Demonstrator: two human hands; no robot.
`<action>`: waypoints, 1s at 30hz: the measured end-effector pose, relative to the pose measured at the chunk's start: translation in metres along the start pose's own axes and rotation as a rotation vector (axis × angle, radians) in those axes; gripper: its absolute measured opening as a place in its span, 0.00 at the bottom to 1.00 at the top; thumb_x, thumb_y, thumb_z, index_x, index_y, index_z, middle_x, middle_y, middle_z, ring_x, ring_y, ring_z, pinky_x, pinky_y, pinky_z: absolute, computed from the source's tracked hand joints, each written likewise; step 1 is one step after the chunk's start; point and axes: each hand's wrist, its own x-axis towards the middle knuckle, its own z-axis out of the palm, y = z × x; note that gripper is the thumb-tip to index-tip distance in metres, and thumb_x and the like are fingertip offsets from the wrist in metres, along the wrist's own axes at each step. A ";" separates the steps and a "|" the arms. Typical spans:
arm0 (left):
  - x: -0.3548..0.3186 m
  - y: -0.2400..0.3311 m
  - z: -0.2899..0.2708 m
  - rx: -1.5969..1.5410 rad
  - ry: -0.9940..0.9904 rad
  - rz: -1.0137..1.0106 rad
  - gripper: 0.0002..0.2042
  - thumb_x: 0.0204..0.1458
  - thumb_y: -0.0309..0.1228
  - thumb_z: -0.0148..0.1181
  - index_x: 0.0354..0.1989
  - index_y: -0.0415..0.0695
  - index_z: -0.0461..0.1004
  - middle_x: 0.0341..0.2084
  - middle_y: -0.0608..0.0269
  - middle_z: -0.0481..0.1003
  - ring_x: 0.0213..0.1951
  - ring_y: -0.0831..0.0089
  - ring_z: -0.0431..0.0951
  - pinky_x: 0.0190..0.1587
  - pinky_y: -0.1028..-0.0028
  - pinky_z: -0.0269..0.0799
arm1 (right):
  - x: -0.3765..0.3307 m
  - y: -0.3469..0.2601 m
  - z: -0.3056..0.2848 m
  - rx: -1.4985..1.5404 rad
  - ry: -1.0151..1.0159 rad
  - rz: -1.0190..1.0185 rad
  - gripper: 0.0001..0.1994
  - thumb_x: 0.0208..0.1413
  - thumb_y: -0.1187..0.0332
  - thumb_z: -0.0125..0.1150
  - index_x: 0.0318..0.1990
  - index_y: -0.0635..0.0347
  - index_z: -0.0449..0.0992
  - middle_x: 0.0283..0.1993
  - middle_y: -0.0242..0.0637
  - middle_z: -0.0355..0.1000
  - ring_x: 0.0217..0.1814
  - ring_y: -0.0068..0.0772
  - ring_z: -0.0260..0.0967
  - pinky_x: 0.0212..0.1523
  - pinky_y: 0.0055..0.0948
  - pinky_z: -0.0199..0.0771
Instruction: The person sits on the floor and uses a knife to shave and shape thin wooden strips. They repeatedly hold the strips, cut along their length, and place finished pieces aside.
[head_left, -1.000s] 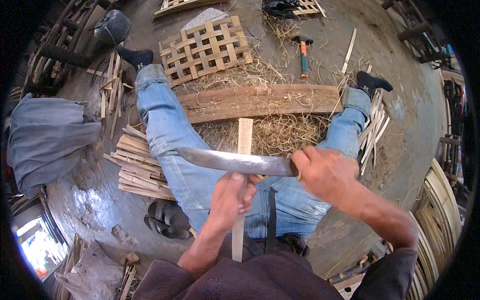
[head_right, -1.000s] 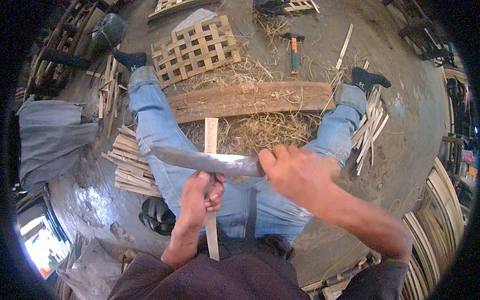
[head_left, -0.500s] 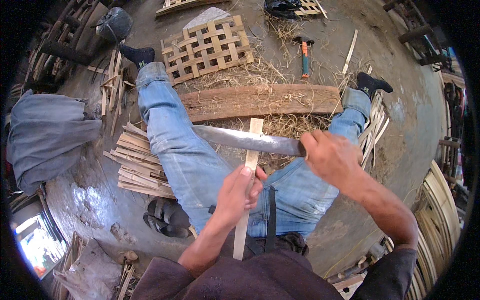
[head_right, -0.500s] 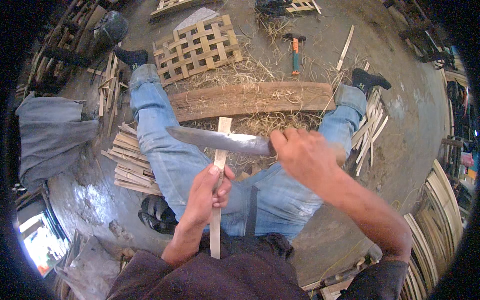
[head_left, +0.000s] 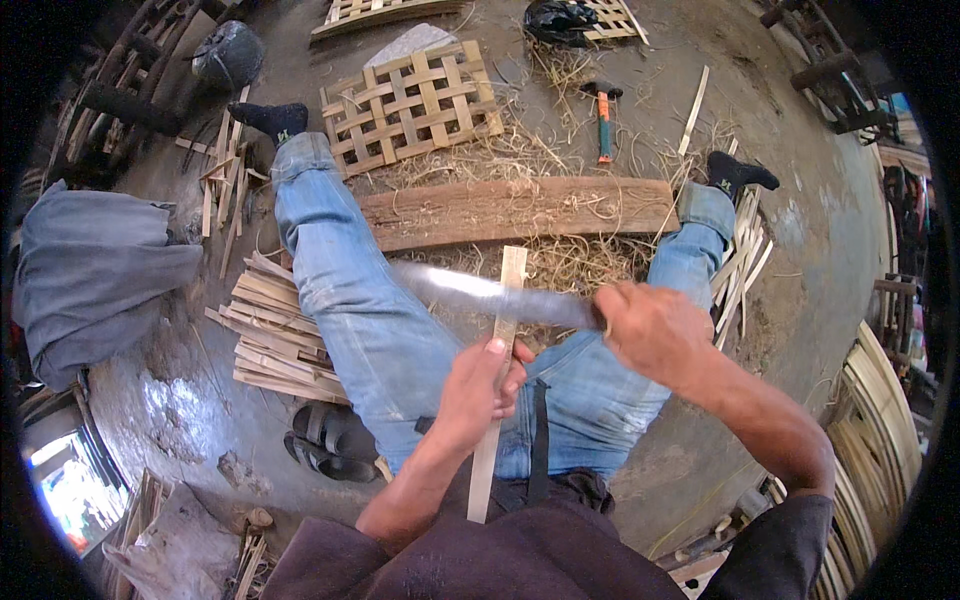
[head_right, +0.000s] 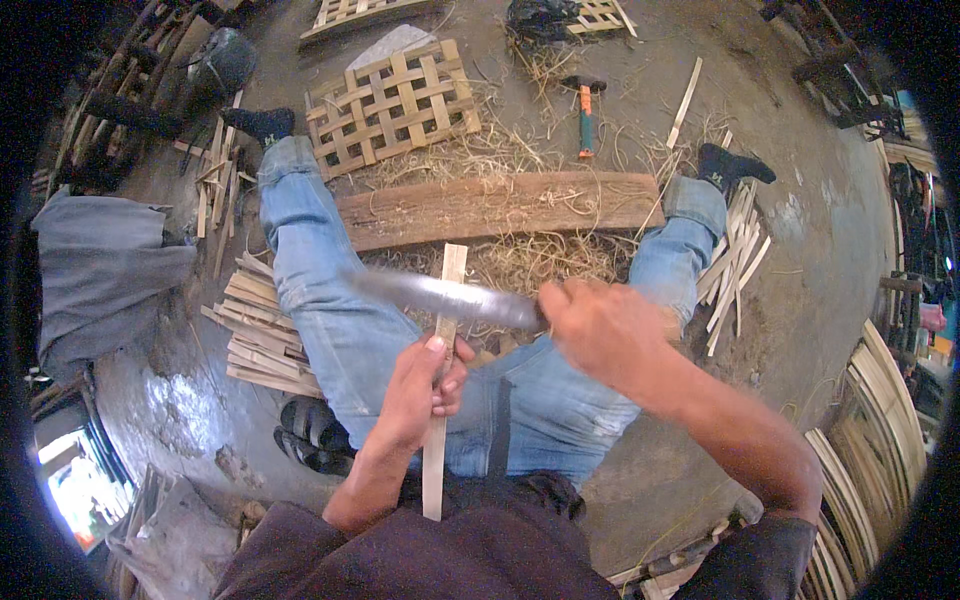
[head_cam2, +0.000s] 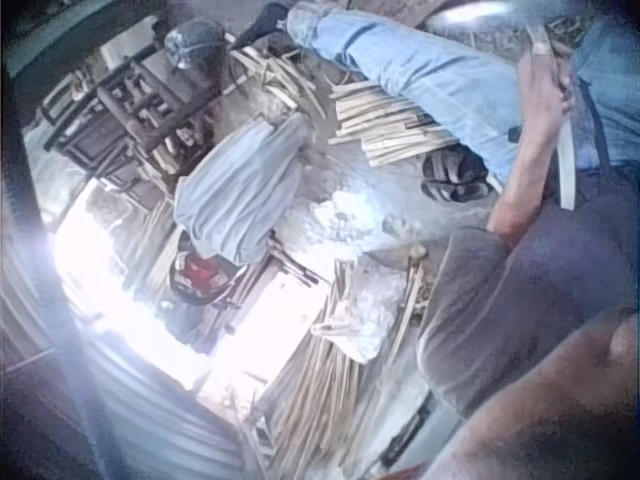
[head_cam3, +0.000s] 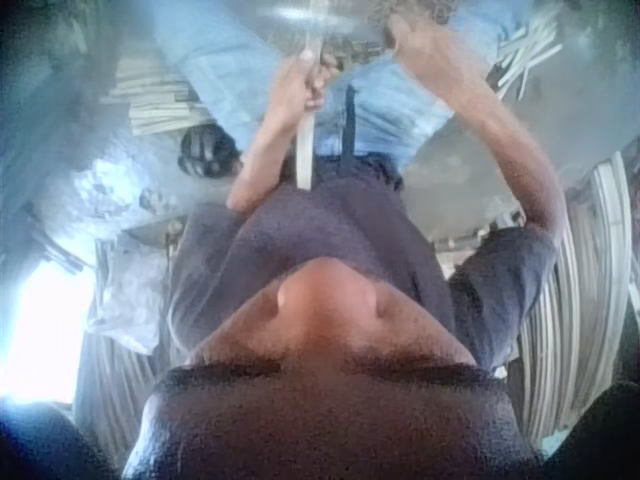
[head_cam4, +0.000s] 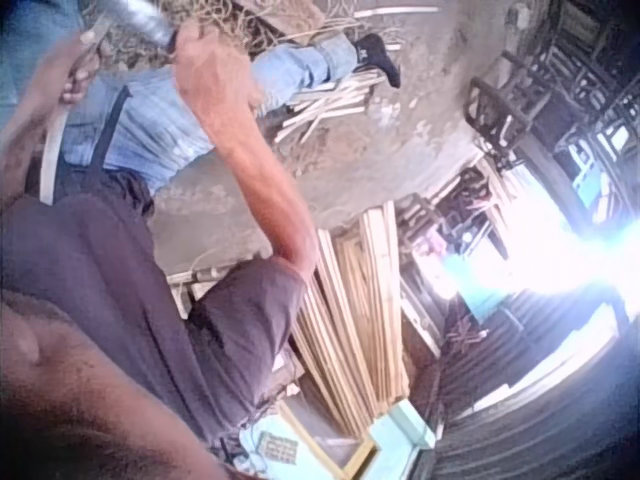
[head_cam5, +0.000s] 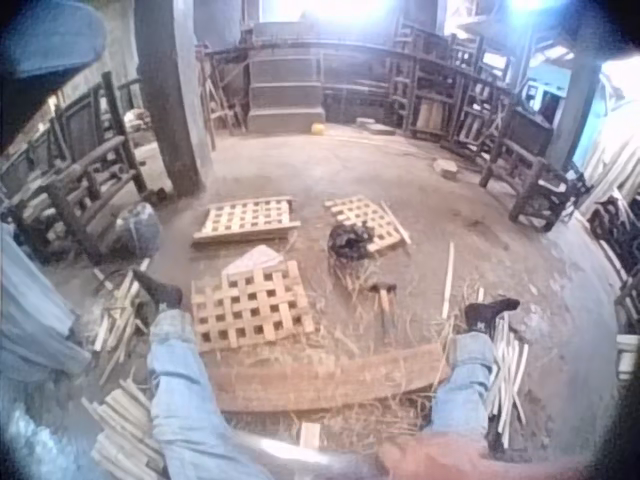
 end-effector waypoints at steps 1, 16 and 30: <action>-0.001 -0.001 -0.001 0.006 0.001 -0.002 0.16 0.66 0.40 0.38 0.39 0.39 0.67 0.19 0.72 0.61 0.17 0.87 0.53 0.17 0.84 0.51 | -0.003 -0.004 -0.001 0.024 -0.033 -0.035 0.05 0.47 0.70 0.57 0.32 0.56 0.69 0.27 0.38 0.71 0.30 0.40 0.75 0.28 0.38 0.75; 0.005 -0.003 0.005 0.014 -0.041 -0.006 0.16 0.66 0.40 0.37 0.42 0.39 0.66 0.20 0.73 0.60 0.17 0.87 0.54 0.18 0.84 0.52 | 0.005 0.021 0.002 0.121 -0.009 0.219 0.06 0.48 0.72 0.57 0.33 0.60 0.67 0.28 0.44 0.72 0.31 0.48 0.75 0.30 0.44 0.76; 0.001 -0.008 0.007 0.207 -0.021 0.188 0.18 0.67 0.40 0.39 0.47 0.36 0.67 0.22 0.72 0.62 0.19 0.87 0.57 0.19 0.83 0.54 | 0.007 0.017 0.003 0.348 -0.018 0.354 0.10 0.48 0.70 0.58 0.36 0.62 0.68 0.30 0.49 0.73 0.34 0.56 0.73 0.31 0.48 0.72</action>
